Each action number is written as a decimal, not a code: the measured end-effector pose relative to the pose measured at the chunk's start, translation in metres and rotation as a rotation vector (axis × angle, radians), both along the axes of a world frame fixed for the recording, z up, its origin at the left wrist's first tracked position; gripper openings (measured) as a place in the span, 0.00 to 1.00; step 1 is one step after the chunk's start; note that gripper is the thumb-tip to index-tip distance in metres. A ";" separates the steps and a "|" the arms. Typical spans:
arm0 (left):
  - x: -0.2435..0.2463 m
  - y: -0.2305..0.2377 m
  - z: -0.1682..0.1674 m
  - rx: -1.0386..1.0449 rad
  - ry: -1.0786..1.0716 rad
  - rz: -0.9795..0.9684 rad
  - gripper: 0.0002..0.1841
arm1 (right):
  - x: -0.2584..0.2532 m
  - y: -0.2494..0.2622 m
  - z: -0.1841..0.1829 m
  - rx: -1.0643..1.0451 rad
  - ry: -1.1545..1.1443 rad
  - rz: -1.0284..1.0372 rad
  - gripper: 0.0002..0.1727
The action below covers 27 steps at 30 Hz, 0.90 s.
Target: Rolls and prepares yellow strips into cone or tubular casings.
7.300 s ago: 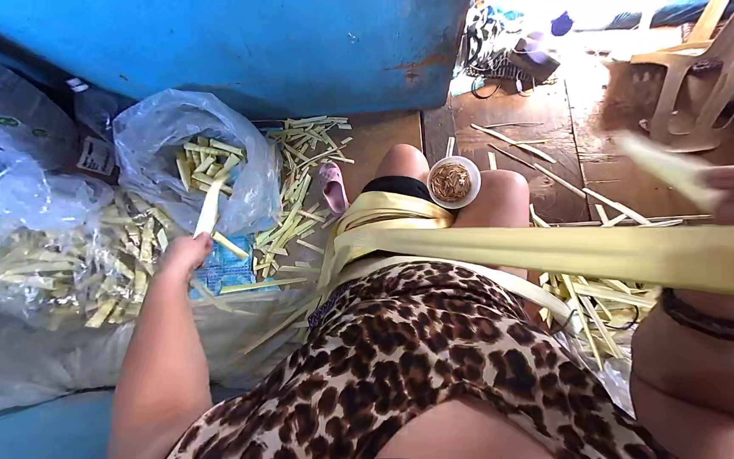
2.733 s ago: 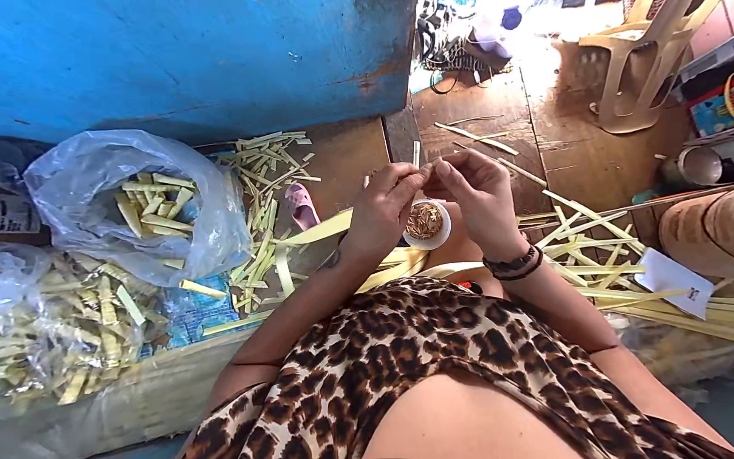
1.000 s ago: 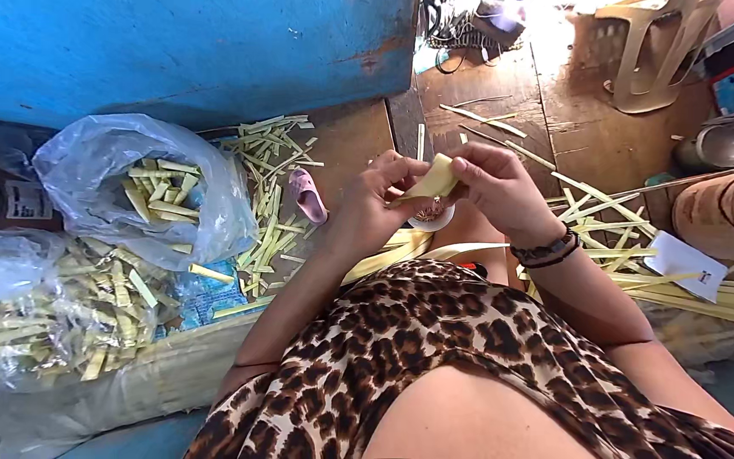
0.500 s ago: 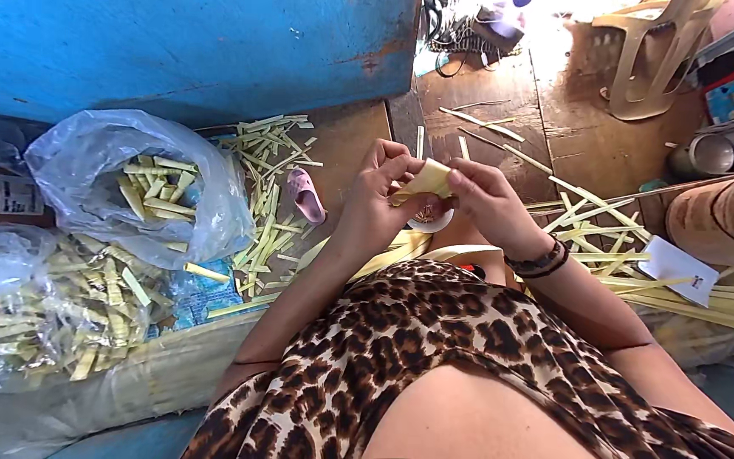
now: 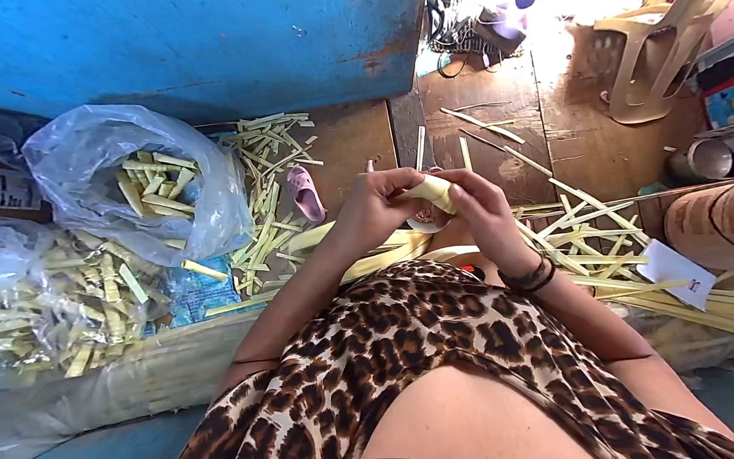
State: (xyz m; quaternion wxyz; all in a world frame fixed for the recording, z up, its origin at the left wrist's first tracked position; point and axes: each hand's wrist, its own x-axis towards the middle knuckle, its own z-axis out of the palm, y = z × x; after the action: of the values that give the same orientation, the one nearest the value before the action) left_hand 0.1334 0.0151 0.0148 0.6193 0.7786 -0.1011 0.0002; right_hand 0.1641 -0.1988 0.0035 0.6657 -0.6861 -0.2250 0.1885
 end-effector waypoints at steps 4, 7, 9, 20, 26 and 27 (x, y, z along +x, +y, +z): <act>0.002 0.000 -0.004 -0.098 0.033 0.018 0.12 | 0.004 0.001 -0.007 -0.210 -0.493 -0.047 0.21; 0.002 0.002 -0.006 -0.087 0.068 -0.006 0.15 | 0.000 0.000 -0.007 0.103 0.235 -0.016 0.24; 0.002 0.003 -0.006 -0.077 0.074 -0.005 0.13 | -0.005 0.003 -0.008 0.010 0.057 -0.067 0.19; 0.012 0.002 -0.006 -0.107 0.082 -0.040 0.12 | -0.004 -0.010 -0.015 -0.203 -0.415 -0.081 0.23; 0.015 -0.001 -0.009 -0.103 0.088 -0.072 0.11 | -0.009 -0.020 -0.017 -0.131 -0.204 -0.084 0.20; 0.016 0.000 -0.008 -0.102 0.103 -0.077 0.12 | -0.008 -0.019 -0.016 -0.210 -0.367 -0.093 0.23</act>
State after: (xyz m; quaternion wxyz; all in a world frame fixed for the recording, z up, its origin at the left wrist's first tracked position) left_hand 0.1490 0.0148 0.0067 0.6622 0.7405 -0.0989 -0.0586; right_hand 0.1565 -0.2180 -0.0125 0.5462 -0.7843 -0.2896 0.0516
